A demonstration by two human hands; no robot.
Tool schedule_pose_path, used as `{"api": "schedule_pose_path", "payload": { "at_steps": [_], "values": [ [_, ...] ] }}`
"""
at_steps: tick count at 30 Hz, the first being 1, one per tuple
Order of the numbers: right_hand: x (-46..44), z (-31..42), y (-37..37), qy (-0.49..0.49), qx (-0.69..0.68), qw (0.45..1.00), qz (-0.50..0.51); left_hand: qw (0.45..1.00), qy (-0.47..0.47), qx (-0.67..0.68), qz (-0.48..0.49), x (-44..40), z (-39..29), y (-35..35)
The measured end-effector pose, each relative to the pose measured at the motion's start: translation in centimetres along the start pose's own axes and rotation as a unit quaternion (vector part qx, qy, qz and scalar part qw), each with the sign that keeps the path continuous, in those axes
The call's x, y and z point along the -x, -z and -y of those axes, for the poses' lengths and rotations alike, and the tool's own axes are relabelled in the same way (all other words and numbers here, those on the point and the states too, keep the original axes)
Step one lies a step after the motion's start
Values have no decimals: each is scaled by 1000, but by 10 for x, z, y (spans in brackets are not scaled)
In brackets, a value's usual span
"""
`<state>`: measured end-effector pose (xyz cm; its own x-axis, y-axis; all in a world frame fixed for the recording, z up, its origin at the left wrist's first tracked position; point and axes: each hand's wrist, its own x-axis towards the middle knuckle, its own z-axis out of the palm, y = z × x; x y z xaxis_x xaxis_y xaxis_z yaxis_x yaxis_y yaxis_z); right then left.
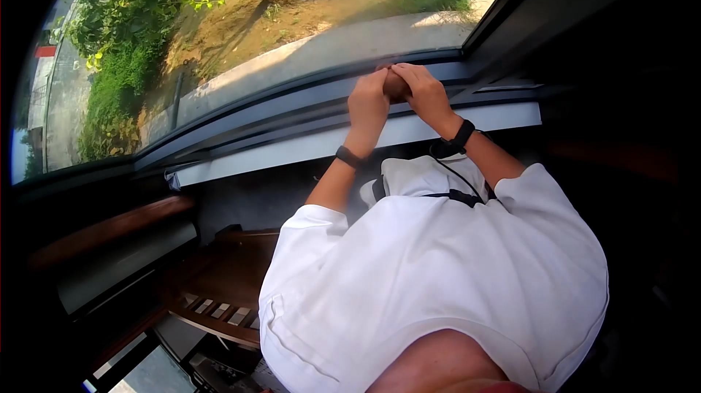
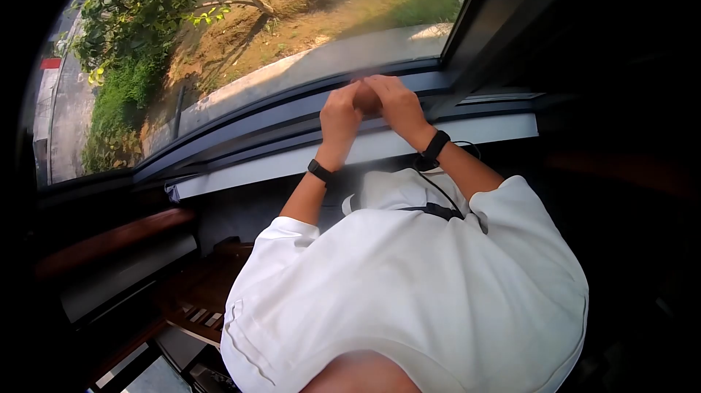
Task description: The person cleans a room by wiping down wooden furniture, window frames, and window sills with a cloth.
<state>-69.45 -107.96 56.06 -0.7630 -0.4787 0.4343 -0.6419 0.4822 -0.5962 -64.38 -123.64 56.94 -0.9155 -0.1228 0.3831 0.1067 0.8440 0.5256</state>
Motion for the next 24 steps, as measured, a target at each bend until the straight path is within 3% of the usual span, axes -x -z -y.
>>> {"api": "schedule_pose_path", "payload": {
  "at_steps": [9,13,16,21,24],
  "values": [
    [35,-35,64,-88,87,992,-38,994,-60,81,42,-23,-63,-61],
    [23,-26,46,-48,104,993,-43,997,-10,66,28,-13,-52,-45],
    [11,-9,23,-18,39,999,-28,997,63,34,29,-2,-40,-13],
    [-4,5,-9,57,-37,998,7,996,75,-44,-5,18,-13,16],
    [-5,1,-2,51,-67,996,22,995,85,-51,-16,18,-18,10]
  ]
}}
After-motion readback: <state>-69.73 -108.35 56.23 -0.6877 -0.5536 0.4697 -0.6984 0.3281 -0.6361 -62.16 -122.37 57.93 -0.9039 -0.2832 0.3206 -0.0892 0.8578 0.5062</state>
